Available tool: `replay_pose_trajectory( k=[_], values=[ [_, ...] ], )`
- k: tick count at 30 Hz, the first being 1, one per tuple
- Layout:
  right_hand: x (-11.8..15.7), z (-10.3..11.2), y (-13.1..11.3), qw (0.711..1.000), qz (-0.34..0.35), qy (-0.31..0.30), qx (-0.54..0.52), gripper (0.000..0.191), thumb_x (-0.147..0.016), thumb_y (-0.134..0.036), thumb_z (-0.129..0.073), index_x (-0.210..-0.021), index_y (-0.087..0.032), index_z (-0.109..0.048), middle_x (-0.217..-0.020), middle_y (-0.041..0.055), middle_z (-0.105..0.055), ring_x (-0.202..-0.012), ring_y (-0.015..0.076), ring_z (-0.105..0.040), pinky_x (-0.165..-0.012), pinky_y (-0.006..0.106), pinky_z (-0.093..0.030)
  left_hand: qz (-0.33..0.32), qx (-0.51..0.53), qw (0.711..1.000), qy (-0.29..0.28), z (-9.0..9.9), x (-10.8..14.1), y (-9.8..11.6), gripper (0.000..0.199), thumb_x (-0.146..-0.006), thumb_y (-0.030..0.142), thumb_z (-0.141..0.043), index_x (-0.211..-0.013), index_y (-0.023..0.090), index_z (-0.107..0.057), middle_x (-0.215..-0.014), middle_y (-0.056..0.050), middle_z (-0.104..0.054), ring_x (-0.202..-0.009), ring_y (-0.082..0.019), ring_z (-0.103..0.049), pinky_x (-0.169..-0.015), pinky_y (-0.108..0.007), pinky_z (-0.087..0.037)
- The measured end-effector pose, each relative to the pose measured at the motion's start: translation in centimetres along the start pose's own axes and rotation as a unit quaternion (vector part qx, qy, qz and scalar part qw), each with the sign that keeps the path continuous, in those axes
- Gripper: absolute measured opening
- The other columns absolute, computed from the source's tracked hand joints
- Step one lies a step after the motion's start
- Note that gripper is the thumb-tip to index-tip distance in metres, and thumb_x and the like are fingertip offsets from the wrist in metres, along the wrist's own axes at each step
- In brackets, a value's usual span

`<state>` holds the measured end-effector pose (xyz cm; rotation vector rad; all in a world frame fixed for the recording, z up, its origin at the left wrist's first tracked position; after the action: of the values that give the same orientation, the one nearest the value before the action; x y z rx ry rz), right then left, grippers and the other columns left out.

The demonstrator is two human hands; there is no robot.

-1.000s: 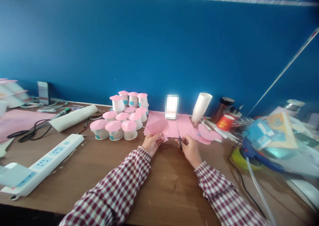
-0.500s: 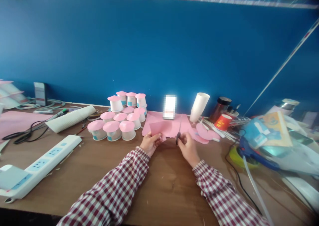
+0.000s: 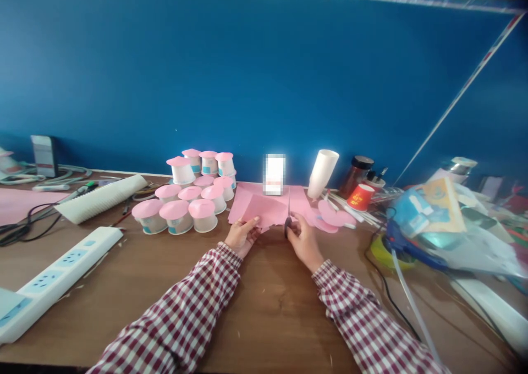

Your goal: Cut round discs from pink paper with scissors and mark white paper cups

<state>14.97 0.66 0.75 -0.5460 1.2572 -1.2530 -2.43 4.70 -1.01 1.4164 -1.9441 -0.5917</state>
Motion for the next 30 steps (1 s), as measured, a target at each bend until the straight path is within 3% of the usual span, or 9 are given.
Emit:
replay_pose_trajectory(
  k=[4, 9, 13, 30],
  values=[
    [0.1, -0.3, -0.4, 1.0, -0.004, -0.014, -0.011, 0.04, -0.078, -0.028, -0.058, -0.116, -0.017, -0.052, -0.087, 0.0077, -0.068, -0.077, 0.0198, -0.065, -0.072, 0.034, -0.053, -0.006, -0.001, 1.0, -0.013, -0.1, 0.0, 0.1, 0.016, -0.065, 0.011, -0.072, -0.078, 0.012, -0.064, -0.066, -0.002, -0.065, -0.055, -0.008, -0.06, -0.049, -0.015, -0.052],
    [0.1, -0.3, -0.5, 1.0, -0.012, -0.011, -0.007, 0.038, -0.078, -0.026, -0.057, -0.114, -0.016, -0.053, -0.089, 0.009, -0.068, -0.076, 0.0199, -0.065, -0.072, 0.034, -0.053, 0.011, 0.006, 1.0, -0.004, -0.1, 0.1, -0.2, 0.007, -0.068, 0.007, -0.069, -0.069, 0.009, -0.062, -0.065, -0.003, -0.065, -0.054, -0.007, -0.06, -0.05, -0.014, -0.053],
    [0.2, -0.4, -0.3, 1.0, -0.013, -0.016, -0.004, 0.037, -0.077, -0.025, -0.057, -0.113, -0.016, -0.054, -0.089, 0.0089, -0.068, -0.077, 0.02, -0.065, -0.073, 0.034, -0.053, 0.04, 0.003, 0.999, -0.015, -0.2, 0.0, -0.8, 0.009, -0.067, 0.008, -0.07, -0.074, 0.008, -0.064, -0.072, -0.006, -0.067, -0.056, -0.007, -0.061, -0.048, -0.013, -0.052],
    [0.0, -1.0, -0.4, 0.999, -0.045, -0.017, -0.017, 0.03, -0.079, -0.024, -0.055, -0.109, -0.019, -0.056, -0.081, 0.005, -0.066, -0.07, 0.0194, -0.063, -0.065, 0.031, -0.051, 0.104, 0.043, 0.993, -0.037, -0.7, -0.3, -1.8, 0.012, -0.068, 0.008, -0.07, -0.076, 0.011, -0.063, -0.069, -0.001, -0.066, -0.052, -0.006, -0.059, -0.048, -0.014, -0.051]
  ],
)
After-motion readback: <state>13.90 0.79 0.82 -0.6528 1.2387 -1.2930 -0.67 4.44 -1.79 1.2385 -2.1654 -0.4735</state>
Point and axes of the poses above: each hand's wrist, its own x-axis away from the middle knuckle, its own z-axis out of the back of the hand, y = z × x, the point moved 6 cm from there along -x, towards the middle knuckle
